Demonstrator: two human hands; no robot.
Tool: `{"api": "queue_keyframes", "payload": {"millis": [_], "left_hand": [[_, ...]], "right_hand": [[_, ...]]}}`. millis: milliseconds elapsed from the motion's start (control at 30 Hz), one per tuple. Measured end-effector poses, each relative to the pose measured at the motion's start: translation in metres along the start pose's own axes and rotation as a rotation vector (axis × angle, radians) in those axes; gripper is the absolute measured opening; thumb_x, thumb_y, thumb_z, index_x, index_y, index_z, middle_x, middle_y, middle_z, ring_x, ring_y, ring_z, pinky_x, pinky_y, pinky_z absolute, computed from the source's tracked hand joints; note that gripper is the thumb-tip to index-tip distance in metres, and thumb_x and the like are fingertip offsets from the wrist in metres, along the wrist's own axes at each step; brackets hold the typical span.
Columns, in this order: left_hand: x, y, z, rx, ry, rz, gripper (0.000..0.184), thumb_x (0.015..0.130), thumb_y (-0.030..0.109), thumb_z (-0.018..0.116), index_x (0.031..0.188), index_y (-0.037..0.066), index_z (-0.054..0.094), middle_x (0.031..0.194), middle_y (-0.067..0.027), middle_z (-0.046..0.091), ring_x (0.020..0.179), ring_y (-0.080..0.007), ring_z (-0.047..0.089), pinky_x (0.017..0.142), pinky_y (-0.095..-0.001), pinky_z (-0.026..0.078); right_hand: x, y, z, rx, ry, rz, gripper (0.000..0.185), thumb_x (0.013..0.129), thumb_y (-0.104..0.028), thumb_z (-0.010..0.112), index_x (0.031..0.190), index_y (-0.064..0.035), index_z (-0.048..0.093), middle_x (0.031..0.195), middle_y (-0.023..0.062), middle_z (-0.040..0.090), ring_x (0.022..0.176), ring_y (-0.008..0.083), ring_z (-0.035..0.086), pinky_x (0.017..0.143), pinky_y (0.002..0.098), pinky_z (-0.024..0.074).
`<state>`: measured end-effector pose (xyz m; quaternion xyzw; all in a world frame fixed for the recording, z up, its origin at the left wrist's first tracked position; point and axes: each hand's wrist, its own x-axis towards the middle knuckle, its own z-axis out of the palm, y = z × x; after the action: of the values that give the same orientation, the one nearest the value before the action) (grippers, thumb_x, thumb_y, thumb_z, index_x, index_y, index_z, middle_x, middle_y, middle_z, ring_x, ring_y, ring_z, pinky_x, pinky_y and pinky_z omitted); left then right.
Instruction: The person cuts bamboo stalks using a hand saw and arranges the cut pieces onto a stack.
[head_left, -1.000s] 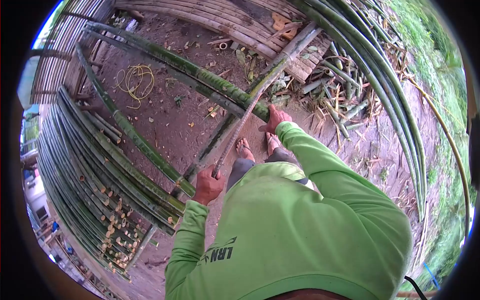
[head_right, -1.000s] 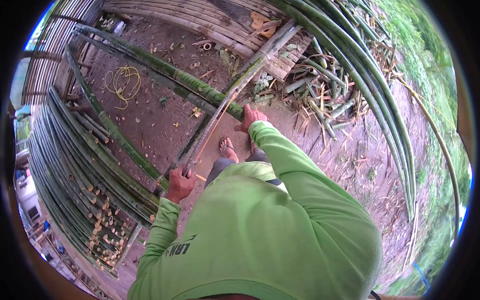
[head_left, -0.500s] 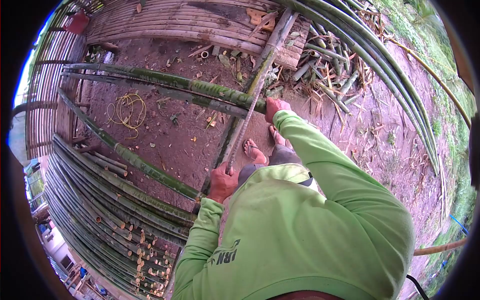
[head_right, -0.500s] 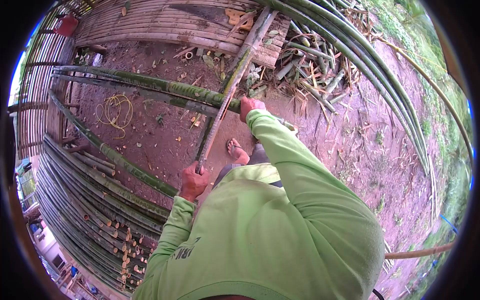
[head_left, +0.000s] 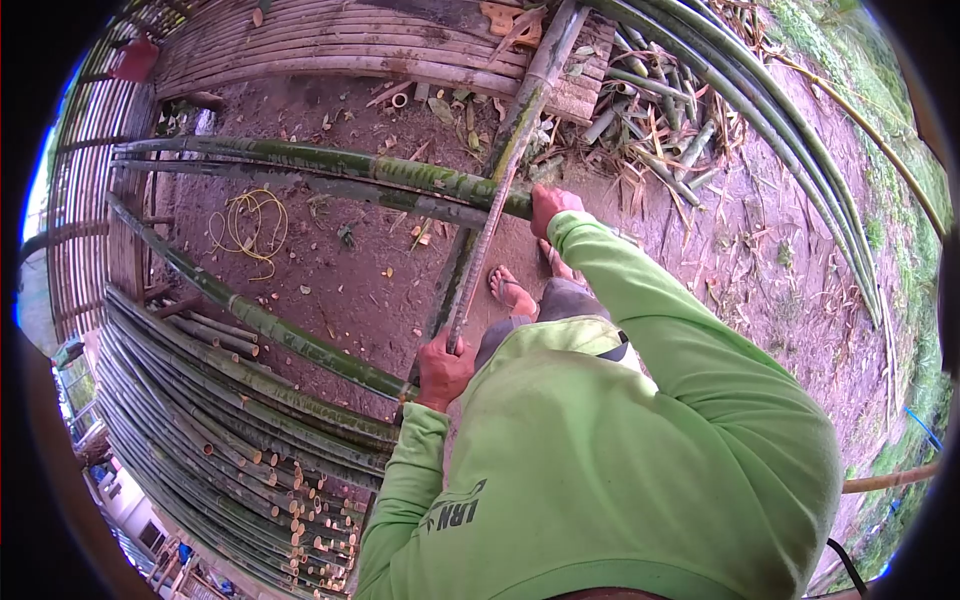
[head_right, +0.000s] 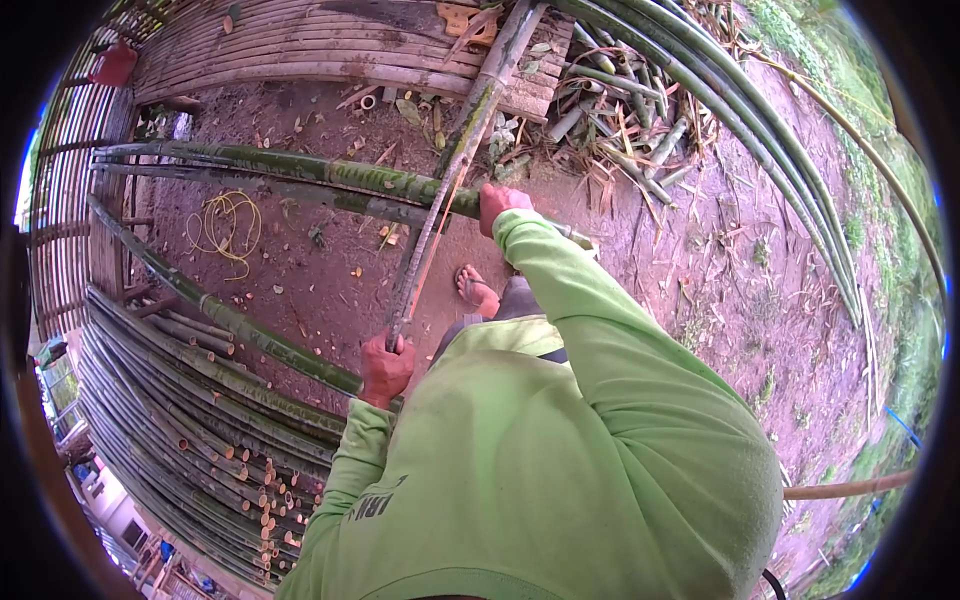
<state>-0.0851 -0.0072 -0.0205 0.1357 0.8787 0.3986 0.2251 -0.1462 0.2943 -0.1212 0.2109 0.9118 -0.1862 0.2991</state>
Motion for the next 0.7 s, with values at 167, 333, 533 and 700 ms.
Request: {"api": "queue_keyframes", "payload": {"millis": [167, 333, 533, 700], "left_hand": [[-0.001, 0.0, 0.003, 0.022, 0.004, 0.013, 0.017, 0.075, 0.011, 0.058, 0.065, 0.005, 0.047, 0.051, -0.0134, 0.046, 0.045, -0.0331, 0.049, 0.048, -0.0422, 0.038], [0.004, -0.019, 0.019, 0.032, -0.031, -0.012, 0.015, 0.075, 0.009, 0.057, 0.065, 0.004, 0.046, 0.05, -0.0111, 0.044, 0.042, -0.0226, 0.047, 0.046, -0.0378, 0.038], [0.01, -0.031, 0.023, 0.002, -0.015, -0.022, 0.013, 0.074, 0.007, 0.057, 0.066, 0.004, 0.048, 0.051, -0.0116, 0.045, 0.043, -0.0199, 0.046, 0.046, -0.037, 0.038], [0.002, -0.021, 0.033, -0.002, 0.054, -0.01, 0.006, 0.073, 0.007, 0.055, 0.07, 0.002, 0.054, 0.056, -0.0168, 0.051, 0.05, -0.034, 0.052, 0.051, -0.0413, 0.041]], "right_hand": [[0.004, 0.003, 0.005, 0.007, 0.016, -0.006, 0.026, 0.078, -0.014, 0.058, 0.103, -0.0043, 0.059, 0.098, 0.0214, 0.066, 0.096, 0.0342, 0.065, 0.082, 0.0434, 0.0525], [0.004, 0.002, -0.005, 0.023, -0.041, 0.009, 0.029, 0.078, -0.015, 0.058, 0.105, -0.0047, 0.059, 0.099, 0.0207, 0.066, 0.096, 0.0344, 0.065, 0.083, 0.0429, 0.0526], [0.003, 0.001, -0.006, 0.025, -0.045, 0.037, 0.032, 0.075, -0.016, 0.06, 0.105, -0.0044, 0.063, 0.1, 0.0213, 0.066, 0.097, 0.0338, 0.065, 0.084, 0.0418, 0.0527], [0.006, 0.001, 0.003, -0.033, -0.003, 0.02, 0.031, 0.072, -0.016, 0.061, 0.1, -0.0049, 0.065, 0.097, 0.0207, 0.067, 0.094, 0.0345, 0.066, 0.082, 0.0415, 0.0532]]}}
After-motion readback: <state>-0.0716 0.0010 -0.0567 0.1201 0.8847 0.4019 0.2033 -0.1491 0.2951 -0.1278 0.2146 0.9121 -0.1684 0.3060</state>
